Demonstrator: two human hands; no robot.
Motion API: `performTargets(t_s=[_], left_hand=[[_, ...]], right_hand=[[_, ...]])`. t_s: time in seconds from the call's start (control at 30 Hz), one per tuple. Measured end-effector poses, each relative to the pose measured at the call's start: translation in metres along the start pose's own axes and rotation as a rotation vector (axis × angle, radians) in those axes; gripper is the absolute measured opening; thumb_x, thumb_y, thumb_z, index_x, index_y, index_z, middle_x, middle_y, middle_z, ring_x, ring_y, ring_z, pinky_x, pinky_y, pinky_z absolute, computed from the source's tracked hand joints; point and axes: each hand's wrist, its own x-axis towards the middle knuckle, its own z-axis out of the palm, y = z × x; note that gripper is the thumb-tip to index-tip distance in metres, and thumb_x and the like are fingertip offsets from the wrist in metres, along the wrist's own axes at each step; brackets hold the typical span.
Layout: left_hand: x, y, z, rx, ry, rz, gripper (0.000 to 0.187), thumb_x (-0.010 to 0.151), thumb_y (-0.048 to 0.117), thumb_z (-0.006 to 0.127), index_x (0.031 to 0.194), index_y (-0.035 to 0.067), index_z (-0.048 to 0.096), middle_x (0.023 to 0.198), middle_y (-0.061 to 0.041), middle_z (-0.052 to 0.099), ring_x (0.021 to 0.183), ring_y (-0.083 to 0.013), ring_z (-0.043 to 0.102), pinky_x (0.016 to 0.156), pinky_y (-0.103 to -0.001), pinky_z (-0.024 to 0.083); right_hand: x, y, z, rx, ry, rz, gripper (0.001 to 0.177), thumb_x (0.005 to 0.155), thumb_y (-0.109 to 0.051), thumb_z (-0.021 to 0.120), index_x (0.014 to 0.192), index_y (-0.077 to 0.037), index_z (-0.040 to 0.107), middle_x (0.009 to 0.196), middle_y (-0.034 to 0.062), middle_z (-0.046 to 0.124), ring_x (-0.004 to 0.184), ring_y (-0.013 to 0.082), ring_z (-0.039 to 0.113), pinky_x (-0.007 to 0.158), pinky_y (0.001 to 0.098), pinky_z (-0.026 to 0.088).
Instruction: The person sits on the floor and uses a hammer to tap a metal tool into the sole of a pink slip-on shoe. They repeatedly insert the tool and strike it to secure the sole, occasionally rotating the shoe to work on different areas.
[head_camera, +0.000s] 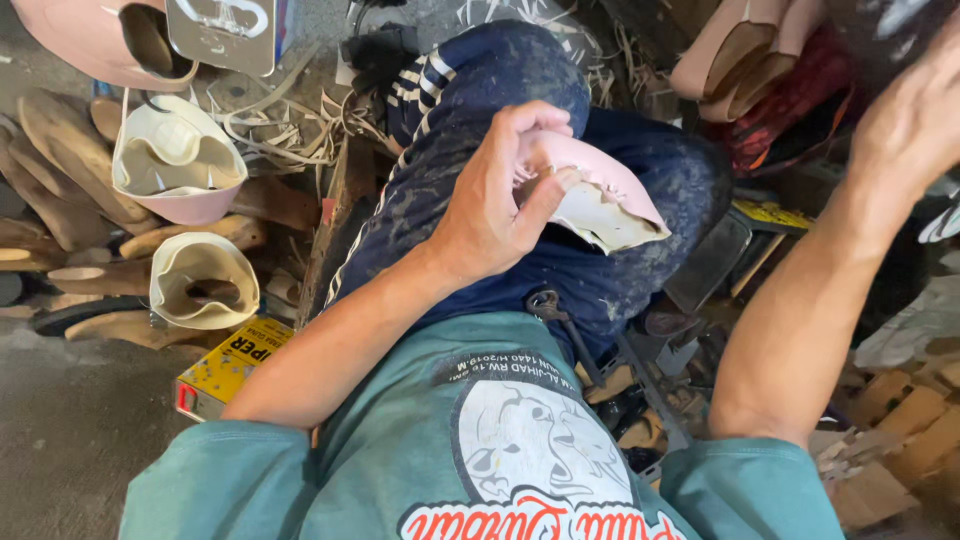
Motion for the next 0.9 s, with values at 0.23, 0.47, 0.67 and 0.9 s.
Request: performTargets(t_s=[0.23,0.47,0.67,0.9], left_hand=[[-0.003,-0.002,0.005,0.013,0.009,0.006,0.041,0.105,0.031,0.054,0.136,0.007,0.04,0.134,-0.012,0.056,0.122,-0.0258,0.066,0.102,-0.038,0.051],[-0.003,-0.002,0.006,0.066,0.033,0.013,0.042,0.104,0.032,0.053,0.136,0.006,0.041,0.135,-0.01,0.055,0.124,-0.0247,0.062,0.106,-0.037,0.05],[-0.002,-0.003,0.005,0.036,0.008,0.0,0.042,0.102,0.027,0.053,0.137,0.008,0.039,0.13,-0.016,0.06,0.093,-0.0198,0.066,0.096,-0.037,0.051],[-0.004,-0.005,0.002,0.055,0.019,0.154,0.035,0.105,0.014,0.054,0.135,0.002,0.039,0.139,-0.016,0.048,0.127,-0.0313,0.059,0.108,-0.04,0.05]], right_hand=[[-0.025,0.02,0.01,-0.223,0.168,0.105,0.04,0.117,-0.027,0.05,0.098,0.005,0.064,0.084,0.0177,0.065,0.073,0.0265,0.057,0.066,0.0414,0.052],[-0.05,-0.217,-0.059,0.526,-0.33,0.406,0.015,0.108,0.006,0.034,0.123,0.002,0.033,0.067,0.0119,0.052,0.047,0.0179,0.045,0.045,0.0295,0.042],[-0.064,-0.25,-0.04,0.556,-0.367,0.492,0.027,0.11,-0.005,0.043,0.135,0.003,0.044,0.069,0.0082,0.053,0.054,0.0152,0.047,0.052,0.0307,0.041],[-0.066,-0.257,-0.035,0.756,-0.209,0.377,0.038,0.114,-0.027,0.038,0.132,0.005,0.033,0.068,0.0152,0.047,0.051,0.0183,0.044,0.052,0.0301,0.04]])
